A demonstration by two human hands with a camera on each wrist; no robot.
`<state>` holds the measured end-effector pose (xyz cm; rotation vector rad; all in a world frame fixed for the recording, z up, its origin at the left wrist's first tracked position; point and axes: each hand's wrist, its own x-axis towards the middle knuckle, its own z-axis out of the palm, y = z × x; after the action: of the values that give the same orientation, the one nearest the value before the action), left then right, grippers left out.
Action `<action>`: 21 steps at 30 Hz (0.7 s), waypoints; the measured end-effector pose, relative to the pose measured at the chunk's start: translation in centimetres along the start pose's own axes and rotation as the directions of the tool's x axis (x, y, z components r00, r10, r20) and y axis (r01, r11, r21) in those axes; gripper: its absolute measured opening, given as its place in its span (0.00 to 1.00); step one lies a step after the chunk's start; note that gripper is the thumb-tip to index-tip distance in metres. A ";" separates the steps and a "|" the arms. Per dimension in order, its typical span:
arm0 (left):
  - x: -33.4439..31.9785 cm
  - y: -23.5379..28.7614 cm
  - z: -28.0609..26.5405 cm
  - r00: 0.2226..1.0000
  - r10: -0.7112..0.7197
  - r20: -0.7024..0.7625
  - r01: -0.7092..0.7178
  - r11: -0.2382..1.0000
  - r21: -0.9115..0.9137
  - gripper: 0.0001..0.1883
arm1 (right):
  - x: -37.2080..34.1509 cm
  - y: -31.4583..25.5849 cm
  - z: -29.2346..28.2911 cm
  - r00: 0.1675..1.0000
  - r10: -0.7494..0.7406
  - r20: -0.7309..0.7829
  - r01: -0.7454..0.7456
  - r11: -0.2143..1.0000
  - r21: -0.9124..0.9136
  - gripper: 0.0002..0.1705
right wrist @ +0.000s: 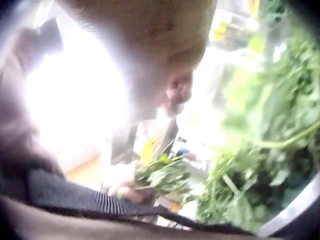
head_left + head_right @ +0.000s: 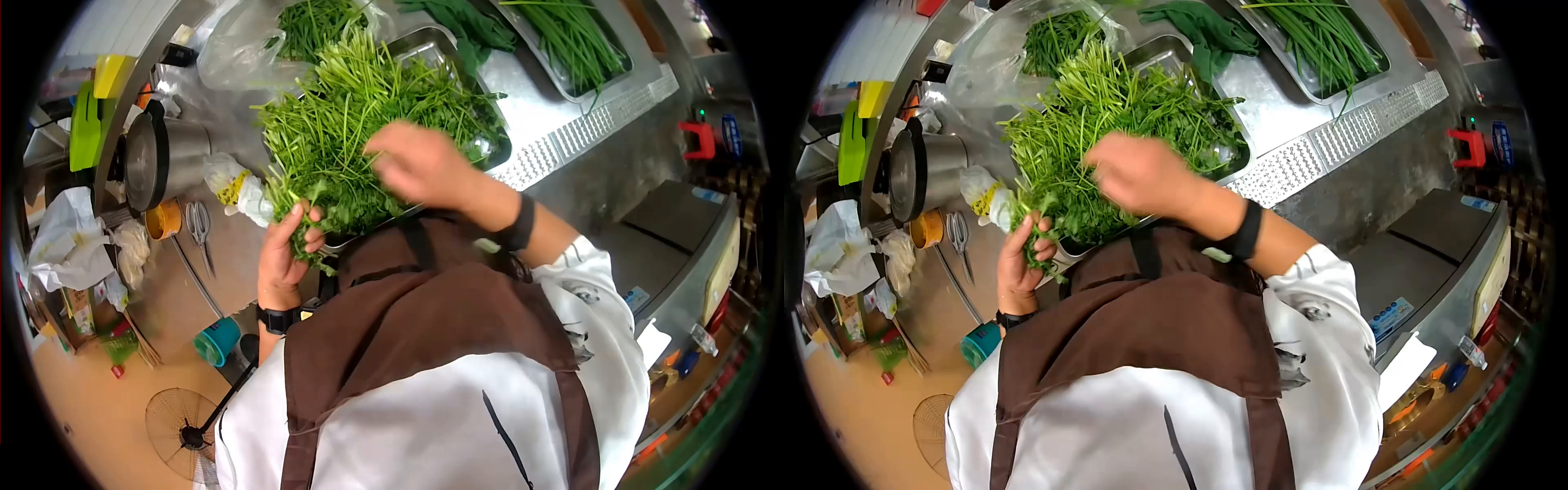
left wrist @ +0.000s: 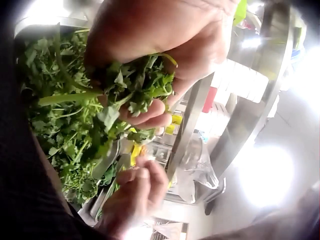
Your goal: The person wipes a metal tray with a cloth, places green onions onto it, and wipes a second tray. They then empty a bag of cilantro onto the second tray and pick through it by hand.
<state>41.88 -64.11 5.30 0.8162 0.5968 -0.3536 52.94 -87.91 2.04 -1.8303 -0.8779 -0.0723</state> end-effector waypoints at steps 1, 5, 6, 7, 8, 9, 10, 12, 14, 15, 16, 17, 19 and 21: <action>-0.7 0.4 0.6 1.000 0.026 0.002 -0.026 1.000 -0.003 0.10 | -0.8 1.3 -1.5 0.980 0.185 -0.076 -0.191 0.979 -0.078 0.12; -2.1 1.1 1.5 0.993 0.022 0.119 -0.024 1.000 0.013 0.10 | -4.1 4.4 -5.0 0.846 0.531 0.044 -0.461 0.771 -0.440 0.14; -1.8 1.2 1.7 0.991 0.025 0.134 -0.026 1.000 0.007 0.11 | -4.6 5.1 -5.1 0.796 0.602 0.061 -0.501 0.713 -0.490 0.14; -1.5 1.3 1.8 0.988 0.032 0.150 -0.032 0.999 0.001 0.12 | -4.7 5.5 -5.3 0.798 0.599 0.063 -0.498 0.715 -0.491 0.14; -1.0 1.2 1.6 0.988 0.039 0.150 -0.038 0.999 -0.007 0.13 | -4.6 5.8 -5.4 0.813 0.574 0.100 -0.485 0.761 -0.431 0.13; -0.6 1.2 1.7 0.988 0.047 0.147 -0.046 0.999 -0.008 0.13 | -4.3 5.9 -5.4 0.826 0.547 0.136 -0.471 0.803 -0.366 0.12; -0.2 1.0 1.8 0.987 0.040 0.158 -0.036 0.999 -0.028 0.13 | -3.9 5.7 -5.6 0.828 0.542 0.139 -0.467 0.806 -0.364 0.12; 0.3 0.8 2.0 0.981 0.013 0.192 -0.005 0.999 -0.040 0.13 | -3.0 4.4 -6.5 0.737 0.676 0.019 -0.676 0.735 0.048 0.10; 1.0 0.3 2.3 0.979 -0.016 0.202 0.015 1.000 0.005 0.14 | -2.5 4.0 -7.0 0.687 0.726 0.004 -0.707 0.667 0.236 0.10; 1.3 0.1 2.6 0.977 -0.042 0.208 0.032 0.998 0.049 0.14 | -2.3 3.9 -7.1 0.636 0.772 0.007 -0.704 0.576 0.416 0.09; 1.6 -0.1 2.9 0.978 -0.064 0.200 0.046 0.995 0.091 0.15 | -2.4 3.9 -6.5 0.831 0.514 -0.212 -0.531 0.847 -0.032 0.07; 2.0 -0.2 3.2 0.968 -0.075 0.240 0.052 0.994 0.100 0.16 | -1.6 2.3 -6.1 0.910 0.344 -0.232 -0.381 0.914 -0.137 0.06; 2.4 -0.1 4.4 0.958 -0.135 0.252 0.117 0.989 0.087 0.17 | -0.2 -1.1 -4.7 0.970 0.186 -0.154 -0.191 0.981 -0.022 0.05; 3.0 -0.6 3.9 0.946 -0.154 0.287 0.154 0.988 0.021 0.18 | 0.7 -4.0 -2.7 0.994 0.108 -0.025 -0.108 0.994 0.029 0.04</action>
<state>45.35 -67.67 5.19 0.7014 0.3884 -0.6042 52.02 -89.06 6.70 -1.8439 -0.7562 -0.0166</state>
